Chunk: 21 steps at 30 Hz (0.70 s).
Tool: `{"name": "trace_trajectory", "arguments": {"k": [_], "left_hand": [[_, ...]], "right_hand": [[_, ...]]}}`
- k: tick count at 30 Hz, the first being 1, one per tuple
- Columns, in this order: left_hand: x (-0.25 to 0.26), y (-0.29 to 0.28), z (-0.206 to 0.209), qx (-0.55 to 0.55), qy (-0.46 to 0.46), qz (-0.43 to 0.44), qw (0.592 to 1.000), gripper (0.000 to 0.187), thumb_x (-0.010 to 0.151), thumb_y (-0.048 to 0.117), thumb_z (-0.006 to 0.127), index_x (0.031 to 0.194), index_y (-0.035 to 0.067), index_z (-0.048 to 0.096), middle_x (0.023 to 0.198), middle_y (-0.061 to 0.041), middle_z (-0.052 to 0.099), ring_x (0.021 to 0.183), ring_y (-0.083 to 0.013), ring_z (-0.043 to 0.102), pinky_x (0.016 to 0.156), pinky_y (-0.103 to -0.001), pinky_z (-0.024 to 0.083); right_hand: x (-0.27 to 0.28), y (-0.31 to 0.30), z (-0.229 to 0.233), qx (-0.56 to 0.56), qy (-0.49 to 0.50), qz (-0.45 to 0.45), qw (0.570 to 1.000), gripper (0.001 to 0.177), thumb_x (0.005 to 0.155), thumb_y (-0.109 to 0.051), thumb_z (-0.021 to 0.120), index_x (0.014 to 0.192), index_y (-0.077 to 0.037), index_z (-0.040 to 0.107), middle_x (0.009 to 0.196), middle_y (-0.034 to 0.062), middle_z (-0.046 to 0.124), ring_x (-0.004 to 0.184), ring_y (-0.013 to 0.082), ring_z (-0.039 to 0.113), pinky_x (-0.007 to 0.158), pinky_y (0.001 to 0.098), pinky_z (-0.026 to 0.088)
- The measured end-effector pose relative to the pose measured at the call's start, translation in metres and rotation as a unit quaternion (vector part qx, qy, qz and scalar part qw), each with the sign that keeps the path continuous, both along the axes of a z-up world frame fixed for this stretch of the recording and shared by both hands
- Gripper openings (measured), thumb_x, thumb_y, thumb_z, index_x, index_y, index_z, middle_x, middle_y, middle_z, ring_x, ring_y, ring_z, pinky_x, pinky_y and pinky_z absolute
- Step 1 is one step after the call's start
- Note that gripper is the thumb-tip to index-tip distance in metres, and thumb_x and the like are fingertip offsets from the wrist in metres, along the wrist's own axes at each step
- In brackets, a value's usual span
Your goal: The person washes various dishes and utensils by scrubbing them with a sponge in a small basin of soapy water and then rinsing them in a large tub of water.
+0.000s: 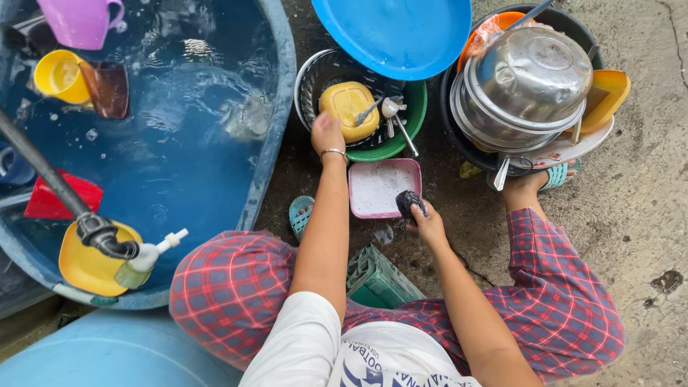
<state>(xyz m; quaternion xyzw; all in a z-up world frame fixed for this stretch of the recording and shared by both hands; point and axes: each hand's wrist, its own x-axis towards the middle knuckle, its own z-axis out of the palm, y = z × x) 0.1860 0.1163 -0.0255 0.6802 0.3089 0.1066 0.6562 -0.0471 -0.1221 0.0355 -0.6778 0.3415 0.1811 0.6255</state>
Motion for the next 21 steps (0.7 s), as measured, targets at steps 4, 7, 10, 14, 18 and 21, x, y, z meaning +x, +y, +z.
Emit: {"name": "trace_trajectory", "arguments": {"k": [4,7,10,14,18,21], "left_hand": [[-0.002,-0.017,-0.023,-0.109,0.109,0.073,0.985,0.062,0.078,0.009,0.08,0.134,-0.004,0.055,0.124,-0.019,0.069,0.11,-0.0276,0.068,0.094,-0.036,0.055],[0.005,-0.021,-0.03,0.004,0.234,0.094,0.968,0.072,0.071,0.017,0.09,0.13,-0.002,0.055,0.127,-0.02,0.063,0.111,-0.029,0.064,0.095,-0.037,0.053],[0.024,-0.024,-0.036,0.026,0.285,0.119,0.951,0.083,0.063,0.026,0.1,0.127,-0.001,0.055,0.129,-0.02,0.057,0.113,-0.0304,0.06,0.097,-0.038,0.051],[0.056,-0.027,-0.049,-0.067,0.213,0.12,0.967,0.081,0.057,0.022,0.099,0.122,-0.004,0.057,0.121,-0.02,0.065,0.106,-0.0276,0.067,0.094,-0.036,0.056],[0.064,-0.027,-0.063,-0.133,0.125,-0.034,0.983,0.066,0.078,0.022,0.096,0.099,-0.024,0.054,0.094,-0.02,0.061,0.08,-0.0233,0.05,0.077,-0.046,0.052],[0.061,-0.035,-0.073,-0.092,0.181,0.028,0.979,0.068,0.062,0.017,0.097,0.118,0.0,0.061,0.112,-0.016,0.067,0.095,-0.0211,0.067,0.084,-0.033,0.056]], "right_hand": [[0.0,-0.006,-0.027,0.011,0.016,0.001,1.0,0.045,0.099,-0.028,0.063,0.141,-0.011,0.058,0.118,0.0029,0.068,0.097,0.0129,0.068,0.072,0.0322,0.063],[0.01,-0.005,-0.038,-0.03,0.036,0.022,0.999,0.045,0.099,-0.027,0.065,0.141,-0.012,0.059,0.122,0.0117,0.068,0.101,0.0206,0.067,0.075,0.0362,0.06],[0.028,0.0,-0.047,-0.248,-0.004,0.212,0.945,0.047,0.1,-0.026,0.073,0.143,-0.015,0.061,0.125,0.0199,0.071,0.113,0.0319,0.071,0.094,0.0385,0.055],[0.045,0.029,-0.072,-0.338,-0.113,0.332,0.873,0.061,0.09,-0.007,0.062,0.146,-0.03,0.06,0.15,0.0147,0.056,0.134,0.0343,0.059,0.109,0.0398,0.051],[0.048,0.041,-0.089,-0.369,-0.101,0.581,0.719,0.067,0.085,-0.001,0.057,0.143,-0.035,0.058,0.168,0.0113,0.022,0.154,0.0362,0.024,0.098,0.0492,0.049],[0.051,0.044,-0.092,-0.346,0.012,0.601,0.72,0.048,0.092,-0.016,0.06,0.137,-0.035,0.061,0.166,0.0116,0.017,0.149,0.039,0.021,0.109,0.0577,0.04]]}}
